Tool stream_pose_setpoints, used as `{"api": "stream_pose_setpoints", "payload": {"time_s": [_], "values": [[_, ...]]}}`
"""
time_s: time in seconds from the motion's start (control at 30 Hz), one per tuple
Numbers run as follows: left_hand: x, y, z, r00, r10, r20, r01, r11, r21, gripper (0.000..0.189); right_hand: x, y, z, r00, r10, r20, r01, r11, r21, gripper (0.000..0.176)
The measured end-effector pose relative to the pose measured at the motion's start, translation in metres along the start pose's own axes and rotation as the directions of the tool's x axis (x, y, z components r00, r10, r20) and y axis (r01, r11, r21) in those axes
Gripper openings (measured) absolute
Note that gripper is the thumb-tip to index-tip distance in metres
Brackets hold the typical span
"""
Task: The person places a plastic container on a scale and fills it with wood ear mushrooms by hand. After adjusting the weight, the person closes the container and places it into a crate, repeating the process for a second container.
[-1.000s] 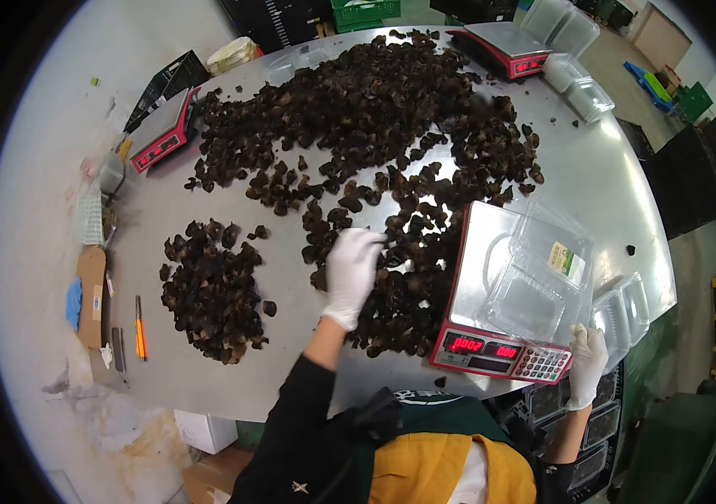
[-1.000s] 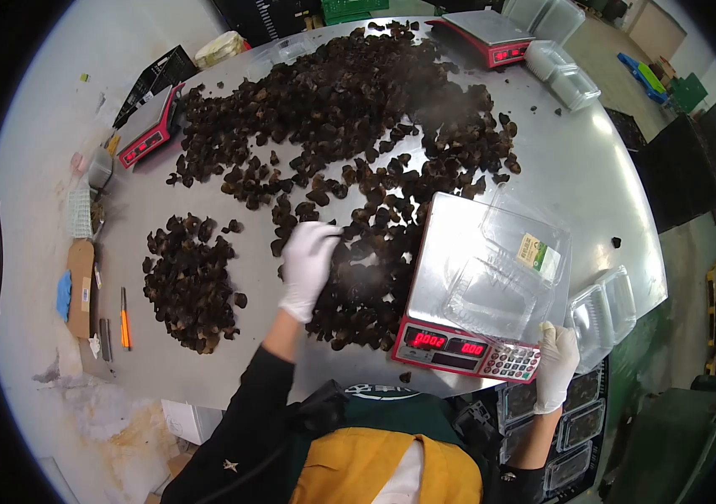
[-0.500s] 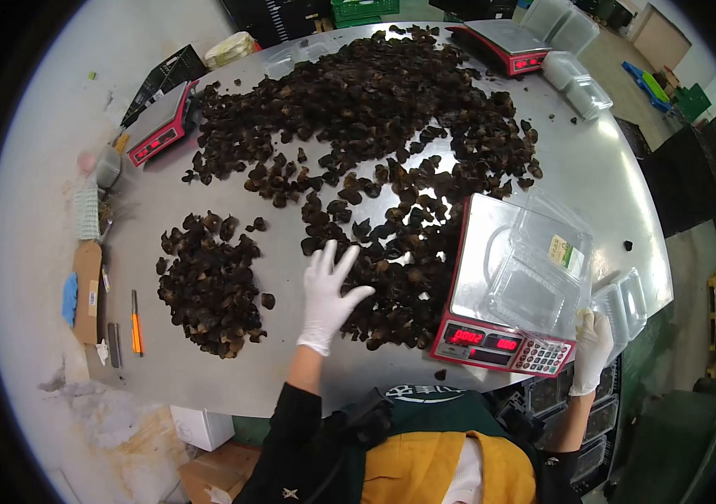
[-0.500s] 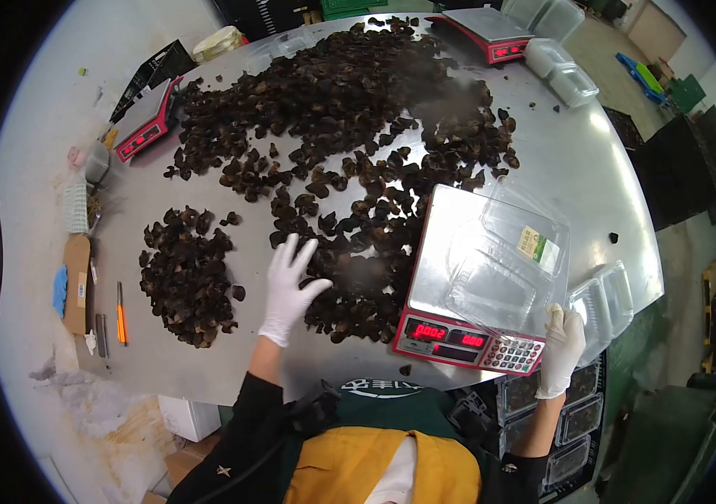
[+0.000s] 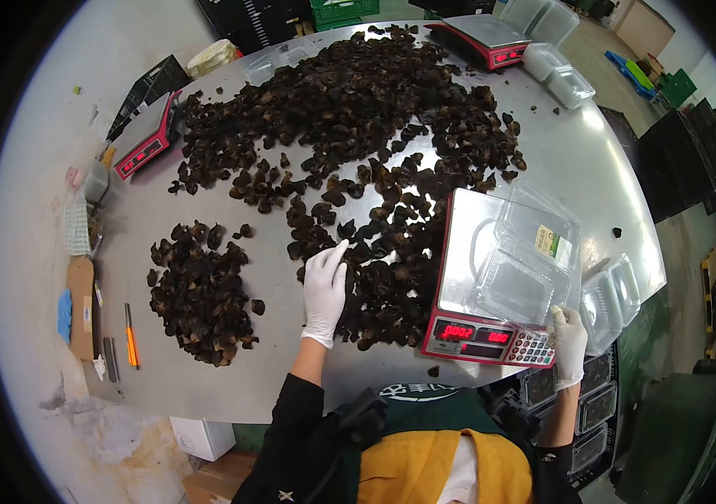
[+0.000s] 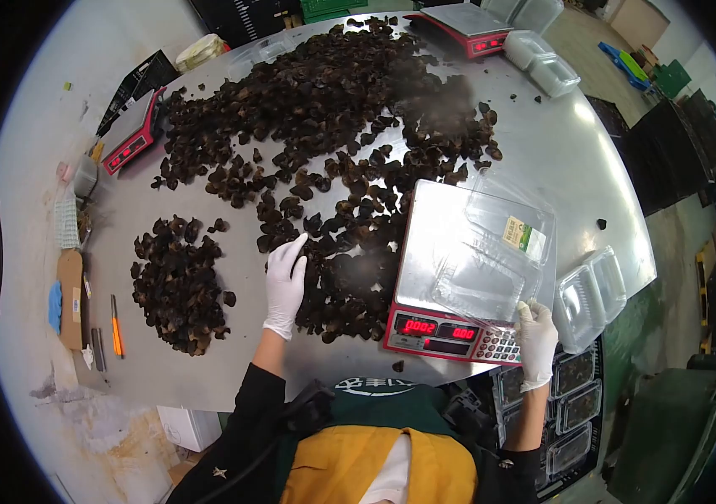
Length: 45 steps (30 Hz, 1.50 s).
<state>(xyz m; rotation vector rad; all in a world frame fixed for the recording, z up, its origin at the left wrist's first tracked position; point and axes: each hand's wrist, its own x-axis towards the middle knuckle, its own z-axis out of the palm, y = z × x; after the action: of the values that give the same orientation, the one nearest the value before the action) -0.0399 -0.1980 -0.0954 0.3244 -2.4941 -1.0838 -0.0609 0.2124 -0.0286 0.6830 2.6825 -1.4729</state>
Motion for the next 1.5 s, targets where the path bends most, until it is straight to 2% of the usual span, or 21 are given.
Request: {"api": "stream_pose_setpoints", "payload": {"time_s": [0.03,0.1,0.13,0.17,0.3,0.43,0.57,0.6,0.63,0.67,0.77,0.83,0.9,1.0,1.03,1.13,1.23,1.3,1.37,1.43,1.5], "values": [[-0.001,0.003,0.0,1.0,0.0,0.001,0.0,1.0,-0.001,0.043,0.001,0.002,0.002,0.997,0.049,0.056,-0.052,0.996,0.065,0.03],[-0.005,0.009,0.005,0.95,0.218,0.222,-0.263,0.944,0.198,0.052,0.004,0.007,0.006,0.997,0.033,0.067,-0.037,0.998,0.056,0.027],[-0.012,0.005,0.014,0.92,0.231,0.317,-0.308,0.925,0.221,0.06,0.006,0.01,0.008,0.998,0.024,0.066,-0.028,0.998,0.054,0.027],[-0.019,0.004,0.023,0.908,0.259,0.33,-0.361,0.882,0.303,0.053,0.007,0.01,0.009,0.998,0.015,0.063,-0.019,0.998,0.052,0.026],[-0.016,-0.022,0.039,0.952,0.201,0.231,-0.238,0.96,0.146,0.032,0.003,0.002,0.009,0.997,0.045,0.068,-0.051,0.994,0.099,0.026],[0.004,-0.028,0.033,0.999,-0.019,0.033,0.027,0.966,-0.258,0.021,-0.002,0.002,0.01,0.998,0.023,0.062,-0.03,0.993,0.116,0.028],[0.029,0.028,0.018,0.944,-0.286,0.165,0.327,0.744,-0.582,0.019,-0.01,-0.007,0.02,0.996,0.052,0.079,-0.063,0.988,0.139,0.031],[0.034,0.049,0.018,0.945,-0.268,0.186,0.326,0.748,-0.578,0.02,-0.009,-0.006,0.024,0.997,0.038,0.069,-0.047,0.989,0.142,0.032],[0.037,0.073,0.022,0.995,-0.068,0.08,0.102,0.798,-0.594,0.021,-0.011,-0.008,0.027,0.997,0.037,0.069,-0.046,0.989,0.142,0.032],[0.039,0.103,0.025,0.999,0.033,0.038,-0.007,0.841,-0.541,0.023,-0.012,-0.011,0.032,0.996,0.04,0.084,-0.053,0.985,0.161,0.032],[0.034,0.165,0.05,0.956,0.288,0.054,-0.206,0.792,-0.575,0.035,-0.019,-0.026,0.043,0.994,0.034,0.105,-0.05,0.987,0.151,0.032],[0.026,0.171,0.086,0.878,0.356,0.32,-0.122,0.814,-0.568,0.037,-0.02,-0.032,0.048,0.993,0.015,0.12,-0.035,0.986,0.165,0.032],[0.02,0.179,0.094,0.811,0.526,0.256,-0.409,0.823,-0.394,0.041,-0.014,-0.025,0.052,0.994,0.005,0.113,-0.022,0.988,0.152,0.032],[0.026,0.174,0.072,0.786,0.613,0.083,-0.558,0.76,-0.334,0.046,-0.008,-0.014,0.052,0.988,0.001,0.152,-0.035,0.975,0.219,0.03],[0.033,0.166,0.061,0.835,0.531,0.144,-0.453,0.812,-0.367,0.042,-0.008,-0.014,0.051,0.987,0.004,0.159,-0.04,0.975,0.219,0.03],[0.041,0.107,0.053,0.949,0.279,0.144,-0.261,0.956,-0.133,0.03,-0.009,-0.018,0.049,0.987,-0.023,0.161,-0.018,0.968,0.251,0.029],[0.025,0.05,0.055,0.927,0.251,0.279,-0.308,0.934,0.179,0.043,-0.008,-0.021,0.049,0.987,0.001,0.164,-0.041,0.969,0.245,0.029],[0.005,0.033,0.056,0.857,0.174,0.485,-0.284,0.945,0.163,0.052,-0.006,-0.018,0.049,0.986,-0.009,0.169,-0.032,0.97,0.241,0.03],[-0.007,0.018,0.059,0.892,0.243,0.381,-0.3,0.949,0.099,0.05,-0.006,-0.023,0.045,0.981,0.023,0.192,-0.062,0.978,0.197,0.03],[-0.008,0.016,0.045,0.959,0.132,0.251,-0.104,0.987,-0.12,0.047,-0.004,-0.019,0.044,0.981,0.028,0.193,-0.065,0.98,0.19,0.03],[-0.006,0.015,0.031,0.984,0.117,0.137,-0.105,0.991,-0.086,0.047,-0.003,-0.019,0.042,0.979,0.015,0.201,-0.052,0.983,0.177,0.03]]}}
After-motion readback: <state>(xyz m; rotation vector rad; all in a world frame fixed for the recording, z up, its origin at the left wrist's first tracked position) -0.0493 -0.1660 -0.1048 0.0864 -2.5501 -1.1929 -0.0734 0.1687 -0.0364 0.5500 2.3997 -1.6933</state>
